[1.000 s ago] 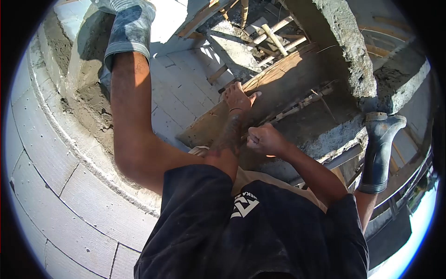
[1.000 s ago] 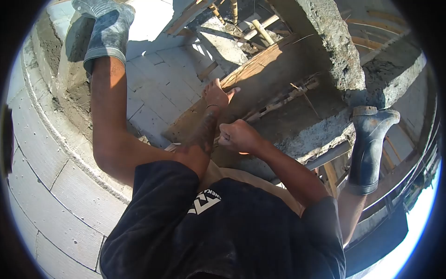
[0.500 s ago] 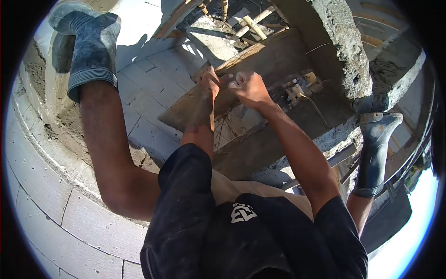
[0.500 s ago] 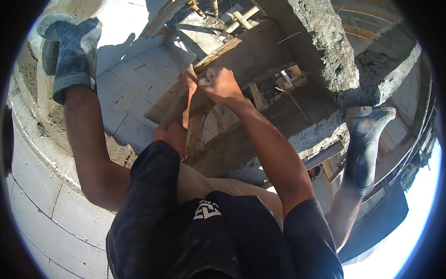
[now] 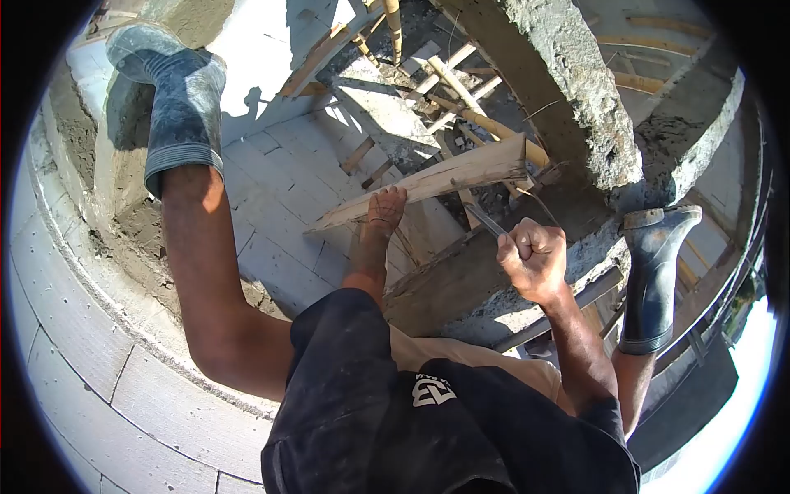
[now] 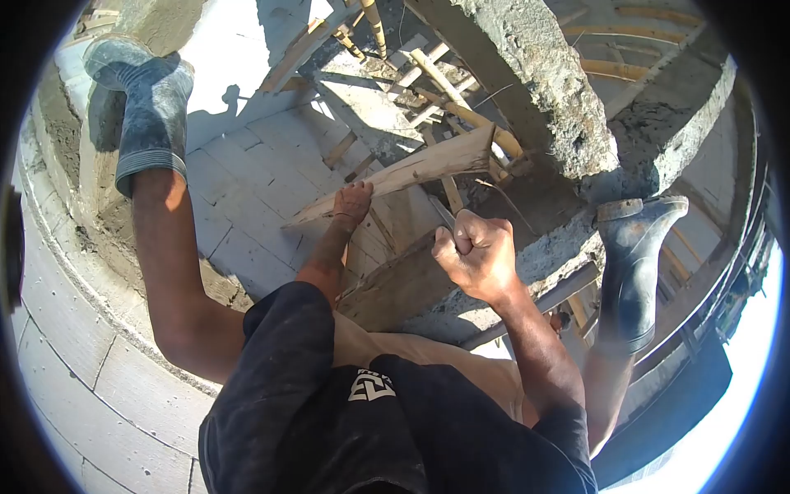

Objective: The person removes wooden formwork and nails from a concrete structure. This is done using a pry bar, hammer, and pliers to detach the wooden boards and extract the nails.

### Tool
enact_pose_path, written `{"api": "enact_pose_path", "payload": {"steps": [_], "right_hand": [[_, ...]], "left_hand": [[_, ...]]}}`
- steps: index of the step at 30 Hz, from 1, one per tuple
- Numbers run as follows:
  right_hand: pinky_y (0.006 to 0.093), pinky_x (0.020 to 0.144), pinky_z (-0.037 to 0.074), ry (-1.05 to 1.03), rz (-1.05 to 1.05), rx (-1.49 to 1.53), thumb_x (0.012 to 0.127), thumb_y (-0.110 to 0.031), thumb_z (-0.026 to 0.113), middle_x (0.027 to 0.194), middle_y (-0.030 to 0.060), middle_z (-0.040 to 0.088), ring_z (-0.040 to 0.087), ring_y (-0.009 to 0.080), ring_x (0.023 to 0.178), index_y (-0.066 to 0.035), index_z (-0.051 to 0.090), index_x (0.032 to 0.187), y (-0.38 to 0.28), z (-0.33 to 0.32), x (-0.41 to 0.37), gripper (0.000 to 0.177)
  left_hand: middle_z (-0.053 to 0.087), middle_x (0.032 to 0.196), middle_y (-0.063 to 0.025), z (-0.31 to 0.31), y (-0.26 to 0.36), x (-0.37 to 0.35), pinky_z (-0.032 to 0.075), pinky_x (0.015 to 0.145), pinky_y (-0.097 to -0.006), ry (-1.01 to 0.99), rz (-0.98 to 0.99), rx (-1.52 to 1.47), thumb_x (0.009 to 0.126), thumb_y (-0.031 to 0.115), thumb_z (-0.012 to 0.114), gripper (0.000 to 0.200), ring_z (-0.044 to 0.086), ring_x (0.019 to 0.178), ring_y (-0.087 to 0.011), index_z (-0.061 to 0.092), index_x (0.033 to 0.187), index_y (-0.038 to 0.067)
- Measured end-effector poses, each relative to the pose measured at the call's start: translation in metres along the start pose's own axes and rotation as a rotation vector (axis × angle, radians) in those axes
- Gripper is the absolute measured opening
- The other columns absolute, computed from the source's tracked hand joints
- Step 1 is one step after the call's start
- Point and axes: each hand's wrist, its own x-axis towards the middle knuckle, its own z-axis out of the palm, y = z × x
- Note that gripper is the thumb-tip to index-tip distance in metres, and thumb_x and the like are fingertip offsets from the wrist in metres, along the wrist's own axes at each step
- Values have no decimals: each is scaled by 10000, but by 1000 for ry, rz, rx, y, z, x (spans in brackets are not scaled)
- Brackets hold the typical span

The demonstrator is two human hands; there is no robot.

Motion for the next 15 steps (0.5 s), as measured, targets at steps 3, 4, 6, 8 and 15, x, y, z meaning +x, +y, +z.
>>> {"api": "enact_pose_path", "payload": {"steps": [3, 4, 6, 8, 15], "right_hand": [[259, 353, 255, 18, -20, -25, 712, -34, 604, 427, 15, 276, 260, 90, 379, -82, 257, 514, -2, -6, -18, 403], [255, 353, 261, 30, -37, -22, 718, -39, 605, 428, 7, 286, 274, 85, 376, -84, 261, 517, -5, -9, -21, 401], [251, 353, 266, 52, -42, -25, 725, -43, 605, 428, -1, 297, 288, 81, 373, -86, 266, 520, -7, -16, -24, 399], [240, 357, 284, 56, 35, 31, 738, -53, 608, 437, -12, 341, 330, 70, 378, -90, 277, 525, -7, -23, -26, 396], [231, 372, 310, 123, 18, 33, 740, -37, 604, 458, 5, 408, 373, 68, 398, -88, 283, 531, 0, -29, -18, 386]], "left_hand": [[585, 869, -88, -33, -9, 16, 444, 717, -391, -109, 6, 11, 798, 197, 467, 140, 572, 859, -266, 551, 873, 116], [586, 857, -92, -37, -18, 24, 455, 689, -393, -170, 0, 34, 800, 206, 460, 147, 579, 841, -273, 559, 860, 114], [603, 841, -110, 8, -65, 29, 469, 636, -399, 376, 30, 157, 790, 222, 478, 158, 593, 795, -291, 580, 811, 104], [609, 777, -122, -67, -76, 30, 467, 627, -405, 93, -160, 21, 745, 211, 518, 141, 598, 750, -312, 590, 745, 91], [611, 756, -150, -117, -204, 38, 484, 633, -392, 347, -467, 146, 793, 380, 532, 335, 599, 721, -311, 581, 729, 55]]}}
